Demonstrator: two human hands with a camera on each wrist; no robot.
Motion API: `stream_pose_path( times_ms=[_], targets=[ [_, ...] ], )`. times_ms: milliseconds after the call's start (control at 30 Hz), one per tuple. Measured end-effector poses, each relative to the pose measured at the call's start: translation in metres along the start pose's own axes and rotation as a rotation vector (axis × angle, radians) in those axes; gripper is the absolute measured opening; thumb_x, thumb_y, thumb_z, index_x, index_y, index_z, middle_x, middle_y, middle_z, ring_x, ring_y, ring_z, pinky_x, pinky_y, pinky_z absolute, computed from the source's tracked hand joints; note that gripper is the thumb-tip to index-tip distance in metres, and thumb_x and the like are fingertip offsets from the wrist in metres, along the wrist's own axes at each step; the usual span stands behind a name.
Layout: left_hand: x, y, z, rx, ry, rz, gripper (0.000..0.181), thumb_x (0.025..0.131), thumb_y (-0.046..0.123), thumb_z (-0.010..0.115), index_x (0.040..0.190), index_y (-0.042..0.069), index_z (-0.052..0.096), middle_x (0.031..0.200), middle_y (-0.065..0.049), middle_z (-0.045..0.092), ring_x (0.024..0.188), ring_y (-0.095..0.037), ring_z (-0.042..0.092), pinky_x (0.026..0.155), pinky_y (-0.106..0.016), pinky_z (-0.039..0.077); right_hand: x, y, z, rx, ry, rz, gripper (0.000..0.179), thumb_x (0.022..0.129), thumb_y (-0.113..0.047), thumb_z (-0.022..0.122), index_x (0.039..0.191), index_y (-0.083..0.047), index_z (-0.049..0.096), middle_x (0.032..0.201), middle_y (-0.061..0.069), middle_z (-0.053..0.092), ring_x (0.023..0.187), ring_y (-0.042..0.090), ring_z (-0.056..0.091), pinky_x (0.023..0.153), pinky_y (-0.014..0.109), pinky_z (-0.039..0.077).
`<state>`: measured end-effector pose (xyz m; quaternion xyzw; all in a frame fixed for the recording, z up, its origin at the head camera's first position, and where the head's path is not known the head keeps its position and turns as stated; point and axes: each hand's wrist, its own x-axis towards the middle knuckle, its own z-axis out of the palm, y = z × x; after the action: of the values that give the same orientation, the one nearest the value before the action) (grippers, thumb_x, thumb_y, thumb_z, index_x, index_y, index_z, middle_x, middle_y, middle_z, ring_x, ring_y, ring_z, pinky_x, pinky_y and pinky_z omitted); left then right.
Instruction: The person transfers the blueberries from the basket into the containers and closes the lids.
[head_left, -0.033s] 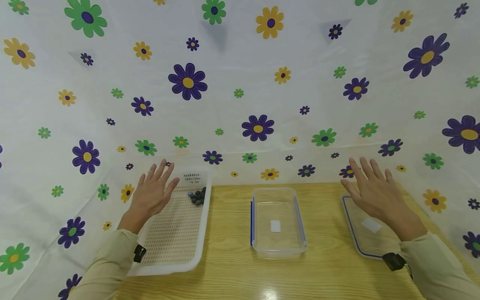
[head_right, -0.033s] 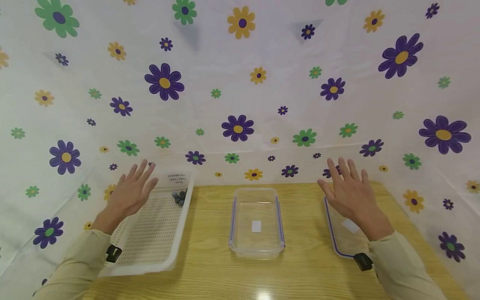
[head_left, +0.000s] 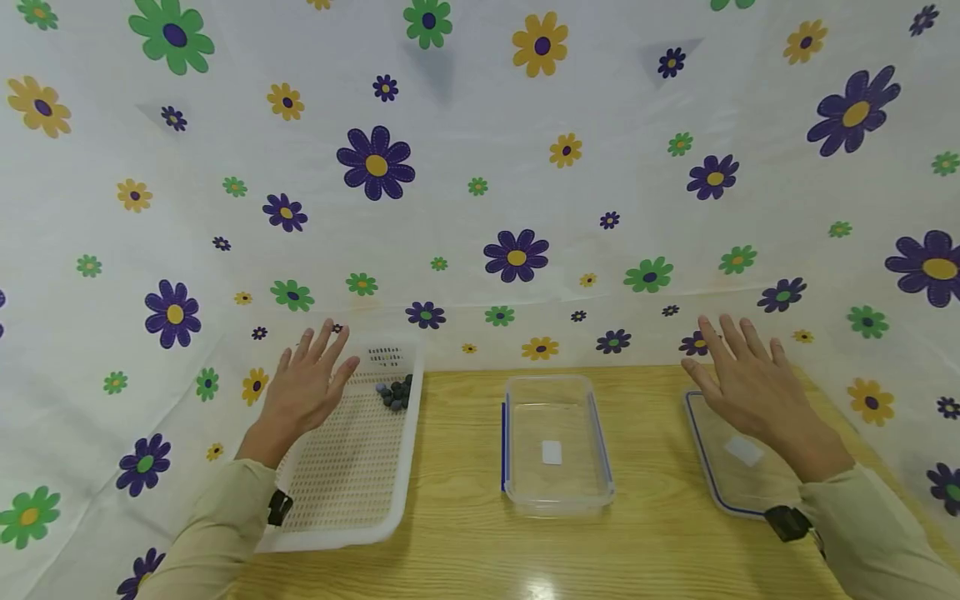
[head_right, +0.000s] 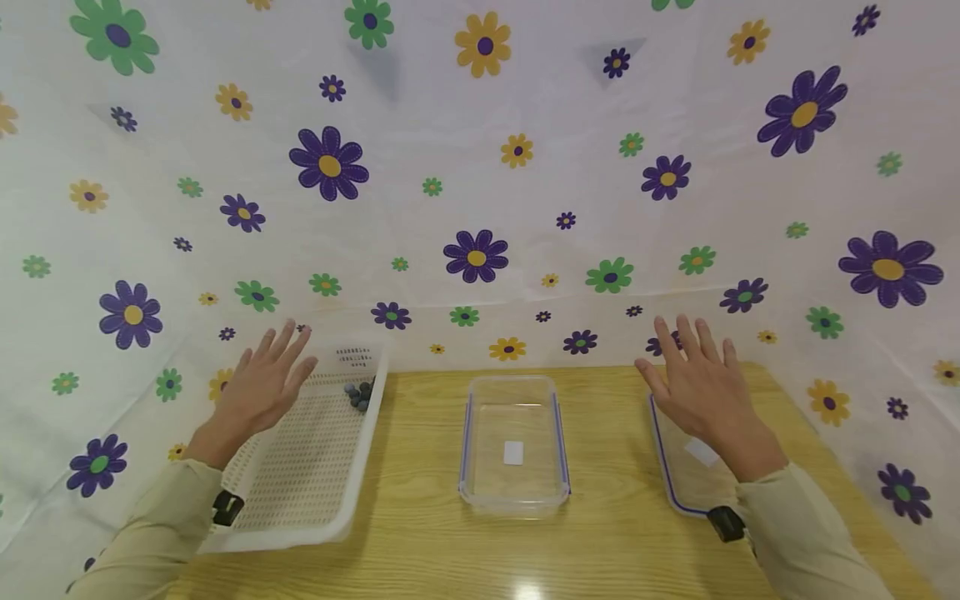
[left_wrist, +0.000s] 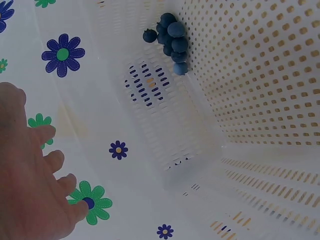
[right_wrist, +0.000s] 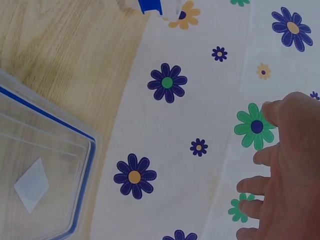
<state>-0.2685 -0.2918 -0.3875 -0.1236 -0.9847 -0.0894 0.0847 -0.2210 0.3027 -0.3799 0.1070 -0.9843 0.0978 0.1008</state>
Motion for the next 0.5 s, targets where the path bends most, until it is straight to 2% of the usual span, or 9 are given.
stream_pose_path(
  times_ms=[500],
  targets=[
    [0.006, -0.0043, 0.0046, -0.01, 0.001, 0.009, 0.07, 0.11, 0.054, 0.025, 0.165, 0.012, 0.017, 0.171, -0.015, 0.004, 0.154, -0.046, 0.004, 0.119, -0.068, 0.004, -0.002, -0.0002, 0.0059, -0.005, 0.022, 0.008, 0.073, 0.11, -0.048, 0.034, 0.163, -0.002, 0.013, 0.164, 0.035, 0.011, 0.148, 0.058, 0.009, 0.112, 0.078, 0.005]
  ],
)
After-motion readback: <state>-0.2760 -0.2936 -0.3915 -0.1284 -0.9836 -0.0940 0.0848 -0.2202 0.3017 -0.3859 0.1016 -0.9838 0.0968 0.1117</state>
